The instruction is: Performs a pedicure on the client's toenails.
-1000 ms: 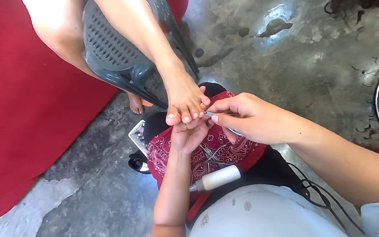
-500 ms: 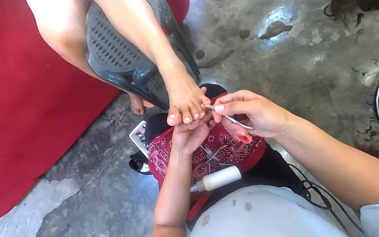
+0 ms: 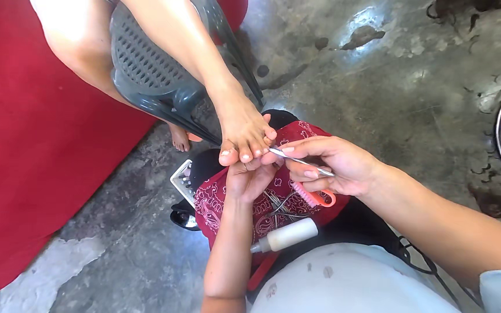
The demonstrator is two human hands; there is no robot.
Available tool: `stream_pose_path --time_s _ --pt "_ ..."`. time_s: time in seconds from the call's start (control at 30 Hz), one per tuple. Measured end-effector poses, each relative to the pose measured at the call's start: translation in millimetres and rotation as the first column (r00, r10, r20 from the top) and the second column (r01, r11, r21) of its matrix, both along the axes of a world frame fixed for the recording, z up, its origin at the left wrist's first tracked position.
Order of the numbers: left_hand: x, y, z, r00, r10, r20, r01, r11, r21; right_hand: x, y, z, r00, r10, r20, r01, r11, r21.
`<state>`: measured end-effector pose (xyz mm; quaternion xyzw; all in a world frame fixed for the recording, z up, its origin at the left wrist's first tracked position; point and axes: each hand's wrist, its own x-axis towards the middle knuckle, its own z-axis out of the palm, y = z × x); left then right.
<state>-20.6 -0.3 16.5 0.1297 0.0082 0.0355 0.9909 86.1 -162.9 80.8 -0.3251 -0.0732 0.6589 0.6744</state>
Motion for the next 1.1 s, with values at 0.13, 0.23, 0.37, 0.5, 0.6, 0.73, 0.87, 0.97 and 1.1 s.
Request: stream_pose_path --time_s 0.13,0.23,0.37,0.5,0.6,0.73,0.87,0.97,1.1 --pt "0 1 -1 1.0 -0.005 -0.008 0.004 1.0 -0.008 2 0 1 1.0 -0.004 -0.028 0.003 1.0 -0.017" --pt "-1 1 -3 1.0 -0.012 -0.015 0.011 1.0 -0.019 3 2 0 0.999 -0.009 -0.032 0.008 1.0 -0.029" --pt "-1 1 -1 1.0 -0.002 -0.012 0.002 1.0 0.012 3 2 -3 1.0 -0.01 -0.022 0.009 1.0 -0.012" --pt "0 0 -1 1.0 -0.009 0.009 0.009 1.0 0.024 9 4 -7 0.999 0.022 0.025 -0.023 0.999 0.042" --pt "0 0 -1 1.0 -0.006 0.007 0.006 1.0 0.005 2 1 -10 0.999 -0.037 -0.001 0.037 0.998 0.044" --pt "0 0 -1 1.0 -0.004 -0.004 0.004 1.0 0.005 -3 -1 -11 0.998 -0.053 -0.024 0.055 0.997 0.063" --pt "0 0 0 1.0 -0.013 -0.009 0.013 1.0 0.009 -2 -1 -8 0.999 -0.047 -0.024 0.048 0.998 0.041" --pt "-1 1 -1 1.0 -0.013 -0.002 0.013 1.0 0.005 4 3 -8 1.0 -0.004 -0.019 0.005 0.999 0.032" --pt "1 -2 2 1.0 0.001 0.019 -0.002 1.0 0.028 11 11 -25 0.995 0.023 0.1 -0.053 0.951 0.306"
